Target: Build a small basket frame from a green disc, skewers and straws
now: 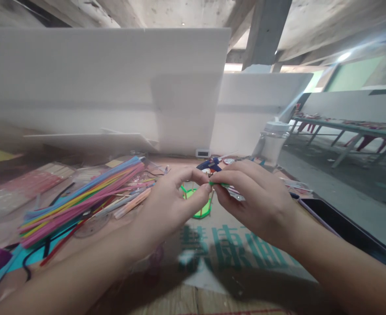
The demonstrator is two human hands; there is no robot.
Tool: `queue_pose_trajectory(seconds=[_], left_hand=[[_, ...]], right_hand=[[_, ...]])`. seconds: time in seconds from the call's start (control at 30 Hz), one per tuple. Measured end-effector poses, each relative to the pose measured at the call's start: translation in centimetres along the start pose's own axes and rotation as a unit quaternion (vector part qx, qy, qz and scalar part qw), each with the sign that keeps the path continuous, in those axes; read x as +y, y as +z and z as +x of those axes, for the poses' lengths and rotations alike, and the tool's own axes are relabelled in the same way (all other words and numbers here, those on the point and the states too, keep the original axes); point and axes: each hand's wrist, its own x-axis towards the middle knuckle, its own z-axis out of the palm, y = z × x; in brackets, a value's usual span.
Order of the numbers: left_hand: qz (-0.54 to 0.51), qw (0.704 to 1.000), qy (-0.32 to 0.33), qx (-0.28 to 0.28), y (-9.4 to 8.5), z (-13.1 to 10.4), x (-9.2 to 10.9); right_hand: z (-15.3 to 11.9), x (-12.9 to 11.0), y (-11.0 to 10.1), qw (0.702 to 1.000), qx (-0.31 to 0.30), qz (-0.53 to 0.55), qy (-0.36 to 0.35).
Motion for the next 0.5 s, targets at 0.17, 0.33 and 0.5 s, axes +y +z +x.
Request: queue_pose_trajectory(seconds=[0.17,0.33,0.5], left_hand=[[-0.002,1.000,0.010,0.009,0.0,-0.1,-0.2],[-0.021,0.999,0.029,0.004,0.1,-0.1,-0.5],[-0.094,0.995,0.030,0.003,-1.4,0.5,-0.6]], right_hand=[[0.1,-0.3,0.1,1.000,-0.004,0.012,0.009],[0.5,-0.2,-0.8,0.998,-0.025,0.050,0.018],[-1.2,5.7,-3.0,0.969,-0.027,0.000,0.244]])
